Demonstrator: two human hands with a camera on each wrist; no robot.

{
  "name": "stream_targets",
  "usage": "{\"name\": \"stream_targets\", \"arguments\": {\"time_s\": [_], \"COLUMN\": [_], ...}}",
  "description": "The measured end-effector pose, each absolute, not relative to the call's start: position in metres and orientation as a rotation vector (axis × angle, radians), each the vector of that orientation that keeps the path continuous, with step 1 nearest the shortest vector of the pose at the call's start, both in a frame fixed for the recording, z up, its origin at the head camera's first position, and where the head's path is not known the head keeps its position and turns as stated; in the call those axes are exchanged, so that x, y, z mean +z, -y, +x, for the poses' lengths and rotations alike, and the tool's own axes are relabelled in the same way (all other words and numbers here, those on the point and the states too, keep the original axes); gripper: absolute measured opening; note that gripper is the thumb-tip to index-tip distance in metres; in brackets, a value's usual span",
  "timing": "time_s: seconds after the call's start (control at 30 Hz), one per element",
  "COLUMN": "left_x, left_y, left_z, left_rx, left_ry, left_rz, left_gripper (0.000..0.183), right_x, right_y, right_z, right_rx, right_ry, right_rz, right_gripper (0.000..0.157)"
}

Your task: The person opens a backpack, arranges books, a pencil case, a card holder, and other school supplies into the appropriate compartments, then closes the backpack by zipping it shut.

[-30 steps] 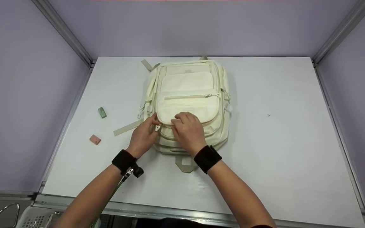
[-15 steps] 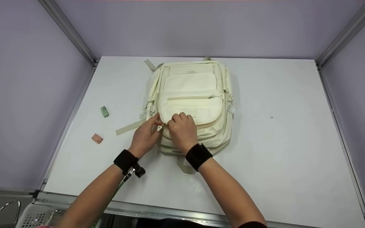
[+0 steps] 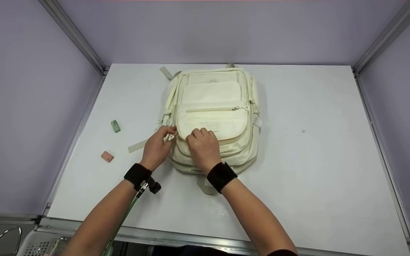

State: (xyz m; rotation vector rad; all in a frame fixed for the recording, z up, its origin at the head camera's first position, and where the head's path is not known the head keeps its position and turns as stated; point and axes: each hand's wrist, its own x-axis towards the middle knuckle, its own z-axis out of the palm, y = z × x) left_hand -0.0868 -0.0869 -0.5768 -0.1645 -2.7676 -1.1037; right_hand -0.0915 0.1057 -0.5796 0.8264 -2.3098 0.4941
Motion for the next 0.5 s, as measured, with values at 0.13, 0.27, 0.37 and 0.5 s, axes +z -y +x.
{"name": "stream_targets", "arguments": {"time_s": [0.13,0.27,0.37,0.5], "left_x": [-0.577,-0.579,-0.58,-0.581], "left_y": [0.09,0.093,0.094,0.095], "left_z": [-0.097,-0.105,-0.108,-0.11], "left_rx": [-1.104,-1.091,-1.065,-1.037], "left_ry": [2.769,2.777,2.785,2.777], "left_rz": [-0.119,-0.085,-0.091,-0.121], "left_gripper": [0.017,0.015,0.014,0.013], "right_x": [-0.58,-0.581,-0.581,-0.58], "right_y": [-0.106,-0.106,-0.106,-0.107], "right_z": [-0.091,-0.09,-0.09,-0.091], "right_rx": [0.503,0.507,0.504,0.498], "right_ry": [2.323,2.326,2.323,2.319], "right_rz": [0.832,0.844,0.845,0.843], "right_gripper": [0.004,0.005,0.005,0.005]}}
